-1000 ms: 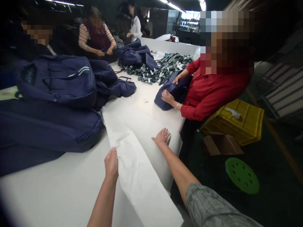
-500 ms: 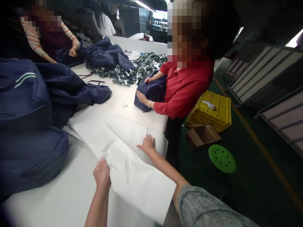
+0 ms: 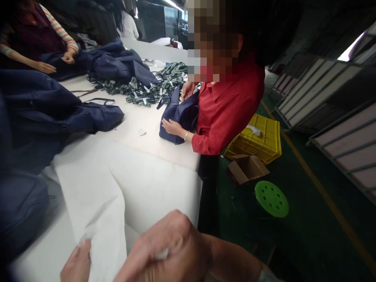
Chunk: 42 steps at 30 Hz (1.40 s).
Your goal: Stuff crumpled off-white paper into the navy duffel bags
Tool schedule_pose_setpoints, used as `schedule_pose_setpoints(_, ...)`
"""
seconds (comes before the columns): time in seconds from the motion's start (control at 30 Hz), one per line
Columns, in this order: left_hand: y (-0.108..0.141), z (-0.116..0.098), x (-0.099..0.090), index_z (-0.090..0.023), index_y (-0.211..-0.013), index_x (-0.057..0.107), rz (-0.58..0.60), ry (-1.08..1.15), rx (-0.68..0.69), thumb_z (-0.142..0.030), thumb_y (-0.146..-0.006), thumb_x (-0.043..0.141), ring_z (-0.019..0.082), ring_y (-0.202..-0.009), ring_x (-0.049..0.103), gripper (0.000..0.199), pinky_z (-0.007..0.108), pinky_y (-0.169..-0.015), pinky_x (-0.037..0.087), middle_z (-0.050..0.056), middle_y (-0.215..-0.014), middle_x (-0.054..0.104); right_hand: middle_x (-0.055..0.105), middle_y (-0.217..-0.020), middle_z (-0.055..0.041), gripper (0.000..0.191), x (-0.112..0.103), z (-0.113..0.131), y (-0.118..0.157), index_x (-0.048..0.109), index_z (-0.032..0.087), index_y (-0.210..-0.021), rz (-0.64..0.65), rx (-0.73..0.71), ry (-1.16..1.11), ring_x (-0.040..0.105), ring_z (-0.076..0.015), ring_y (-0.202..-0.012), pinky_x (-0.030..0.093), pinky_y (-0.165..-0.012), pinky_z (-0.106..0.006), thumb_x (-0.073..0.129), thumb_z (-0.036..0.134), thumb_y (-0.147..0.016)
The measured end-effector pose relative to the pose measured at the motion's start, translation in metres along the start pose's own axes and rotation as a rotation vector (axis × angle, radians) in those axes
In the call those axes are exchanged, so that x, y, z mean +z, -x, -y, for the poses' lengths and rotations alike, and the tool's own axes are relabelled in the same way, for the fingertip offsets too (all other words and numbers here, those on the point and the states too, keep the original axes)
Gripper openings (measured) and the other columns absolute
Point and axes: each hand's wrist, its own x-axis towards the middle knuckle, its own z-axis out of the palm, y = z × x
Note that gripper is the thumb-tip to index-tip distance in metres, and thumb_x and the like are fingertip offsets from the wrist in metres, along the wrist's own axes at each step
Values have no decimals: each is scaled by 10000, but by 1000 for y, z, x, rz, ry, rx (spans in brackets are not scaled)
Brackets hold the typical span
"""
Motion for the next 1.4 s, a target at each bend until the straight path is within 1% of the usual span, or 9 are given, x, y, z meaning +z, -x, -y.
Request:
schedule_pose_setpoints(0.13, 0, -2, 4, -221, -817, 635, -1, 4, -17, -552, -615, 554, 358, -1087, 592, 396, 483, -961, 458, 89, -1007, 697, 710, -789, -76, 405, -11, -120, -9, 692, 180, -743, -482, 588, 499, 646, -205, -749, 528, -735, -320, 648, 564, -864)
schedule_pose_setpoints(0.23, 2, -7, 9, -211, -818, 643, 9, -18, -5, -533, -633, 528, 331, -1037, 597, 389, 444, -928, 470, 69, -923, 691, 520, -1410, -215, 568, -25, -196, -5, 633, 99, -1220, -371, 833, 906, 431, -340, -1345, 330, -1124, -470, 762, 459, -799)
schedule_pose_setpoints(0.37, 10, -20, 19, -198, -847, 644, 4, 11, -22, -513, -646, 514, 298, -1029, 599, 395, 387, -902, 478, 65, -935, 687, 90, -1604, -242, 936, -30, -242, 8, 301, 20, -1508, -177, 1083, 1024, 34, -360, -1505, 29, -1196, -587, 696, 529, -829)
schedule_pose_setpoints(0.57, 14, -35, 33, -198, -799, 603, 31, 38, 0, -469, -685, 502, 274, -1070, 575, 311, 346, -890, 448, 78, -970, 674, 202, -1600, -193, 861, -19, -248, 16, 285, 56, -1523, -158, 979, 1040, 89, -311, -1508, 46, -1214, -551, 669, 460, -866)
schedule_pose_setpoints(0.77, 9, -28, 38, -190, -751, 594, 64, 58, 81, -528, -678, 516, 196, -797, 511, 354, 302, -690, 411, 15, -746, 590, 445, -1513, -73, 294, 5, -251, 24, 682, 169, -1142, -180, 700, 998, 218, -247, -1482, 95, -1232, -471, 439, 190, -978)
schedule_pose_setpoints(0.87, 6, -22, 35, -183, -711, 569, 102, 96, 153, -582, -638, 534, 166, -722, 461, 407, 284, -647, 394, -12, -666, 539, 483, -1475, -107, 304, 5, -257, 12, 703, 148, -972, -177, 703, 956, 275, -249, -1454, 159, -1216, -433, 399, 153, -978)
schedule_pose_setpoints(1.1, 5, -22, 30, -155, -757, 608, 125, 147, 195, -577, -645, 530, 174, -761, 486, 444, 278, -675, 415, 9, -716, 582, 558, -1339, -143, 520, -12, -262, -36, 487, 168, -1366, -151, 723, 873, 473, -262, -1251, 343, -1071, -417, 654, 276, -886)
schedule_pose_setpoints(1.27, -7, -14, 33, -169, -742, 574, 149, 156, 226, -518, -662, 556, 154, -708, 474, 358, 274, -660, 402, -22, -675, 553, 649, -1084, -148, 208, -6, -237, -65, 679, 164, -879, -126, 737, 781, 522, -281, -1137, 327, -1036, -427, 493, 221, -955)
schedule_pose_setpoints(1.4, -13, -18, 37, -180, -738, 529, 234, 310, 170, -457, -647, 639, 129, -626, 457, 312, 271, -628, 399, -32, -647, 545, 682, -929, -64, 229, 21, -205, -80, 658, 186, -890, -64, 715, 554, 614, -225, -916, 457, -860, -343, 494, 329, -961)
